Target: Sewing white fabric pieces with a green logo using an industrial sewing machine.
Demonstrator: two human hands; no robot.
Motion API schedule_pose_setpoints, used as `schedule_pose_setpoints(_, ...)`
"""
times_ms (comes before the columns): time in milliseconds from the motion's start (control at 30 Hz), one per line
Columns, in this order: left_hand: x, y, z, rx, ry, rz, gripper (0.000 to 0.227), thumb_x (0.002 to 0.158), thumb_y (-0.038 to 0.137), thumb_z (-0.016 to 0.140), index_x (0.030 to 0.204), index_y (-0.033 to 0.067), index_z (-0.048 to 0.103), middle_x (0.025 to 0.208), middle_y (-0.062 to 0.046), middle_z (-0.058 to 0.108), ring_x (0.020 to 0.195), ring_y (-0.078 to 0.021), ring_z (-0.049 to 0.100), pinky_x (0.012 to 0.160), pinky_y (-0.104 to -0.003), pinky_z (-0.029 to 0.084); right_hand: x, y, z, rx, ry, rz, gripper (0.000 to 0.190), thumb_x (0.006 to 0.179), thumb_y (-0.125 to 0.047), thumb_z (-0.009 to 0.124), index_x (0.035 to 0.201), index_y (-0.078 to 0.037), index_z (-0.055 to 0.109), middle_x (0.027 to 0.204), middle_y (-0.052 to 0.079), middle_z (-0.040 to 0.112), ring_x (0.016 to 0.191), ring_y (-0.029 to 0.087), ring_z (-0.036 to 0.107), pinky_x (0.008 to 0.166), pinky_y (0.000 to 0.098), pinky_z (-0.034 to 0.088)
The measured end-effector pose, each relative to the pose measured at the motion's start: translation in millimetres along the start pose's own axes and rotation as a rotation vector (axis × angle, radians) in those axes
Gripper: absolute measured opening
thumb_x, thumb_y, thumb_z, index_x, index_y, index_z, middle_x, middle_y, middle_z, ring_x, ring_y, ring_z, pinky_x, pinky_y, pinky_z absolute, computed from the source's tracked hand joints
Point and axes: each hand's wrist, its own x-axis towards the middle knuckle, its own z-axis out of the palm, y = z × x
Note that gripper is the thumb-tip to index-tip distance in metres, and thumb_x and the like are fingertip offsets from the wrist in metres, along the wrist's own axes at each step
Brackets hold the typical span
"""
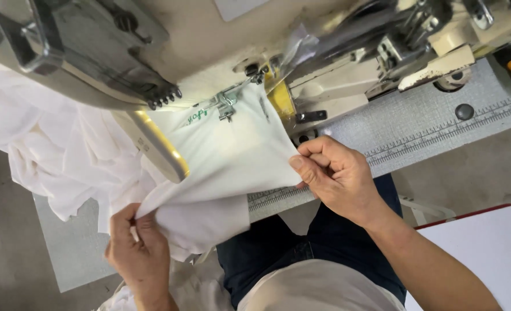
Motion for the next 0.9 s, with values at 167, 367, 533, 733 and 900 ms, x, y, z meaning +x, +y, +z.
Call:
schedule_pose_setpoints(167,24.6,5.7,-8.4,-0.016,0.056,0.112,0.017,0.115,0.017,0.07,0.113,-0.0002,0.067,0.091,-0.006,0.062,0.071,-0.0207,0.054,0.059,-0.035,0.039,6.2,0.2,5.6,0.024,0.011,-0.008,0.018,0.098,-0.02,0.065,0.093,-0.004,0.061,0.051,-0.004,0.047,0.047,0.003,0.05,0.062,0.0275,0.073)
schedule_pose_setpoints(367,54.0,6.9,-9.9,-0.029,0.111,0.181,0.018,0.121,0.013,0.074,0.113,-0.0017,0.067,0.091,-0.005,0.062,0.069,-0.0157,0.048,0.059,-0.032,0.036,14.0,-4.1,9.7,-0.008,0.036,-0.039,0.016,0.098,-0.018,0.066,0.09,-0.006,0.061,0.054,-0.002,0.056,0.055,0.01,0.07,0.057,0.0223,0.066)
schedule_pose_setpoints(533,76.4,2.7,-9.0,0.0,0.158,0.254,0.02,0.127,0.008,0.072,0.113,-0.0046,0.069,0.092,-0.006,0.063,0.067,-0.016,0.047,0.059,-0.032,0.036,19.7,-7.9,17.2,-0.093,0.121,-0.099,0.016,0.097,-0.017,0.069,0.087,-0.007,0.062,0.055,-0.001,0.064,0.055,0.009,0.072,0.057,0.0198,0.059)
schedule_pose_setpoints(733,102.7,-3.1,-6.7,0.028,0.17,0.329,0.016,0.13,-0.001,0.069,0.115,-0.0053,0.073,0.096,-0.008,0.064,0.07,-0.0186,0.052,0.062,-0.034,0.04,29.2,-19.8,17.1,-0.2,0.133,-0.295,0.013,0.1,-0.009,0.068,0.089,-0.005,0.061,0.059,-0.003,0.048,0.049,0.006,0.04,0.047,0.0221,0.036)
schedule_pose_setpoints(900,125.2,-7.3,1.3,0.029,0.198,0.409,0.018,0.13,-0.003,0.068,0.113,-0.0073,0.071,0.099,-0.011,0.067,0.074,-0.0218,0.057,0.062,-0.034,0.04,39.6,-35.5,16.6,-0.257,0.117,-0.381,0.012,0.099,-0.002,0.068,0.09,-0.003,0.061,0.061,-0.001,0.05,0.05,0.006,0.04,0.046,0.0213,0.035)
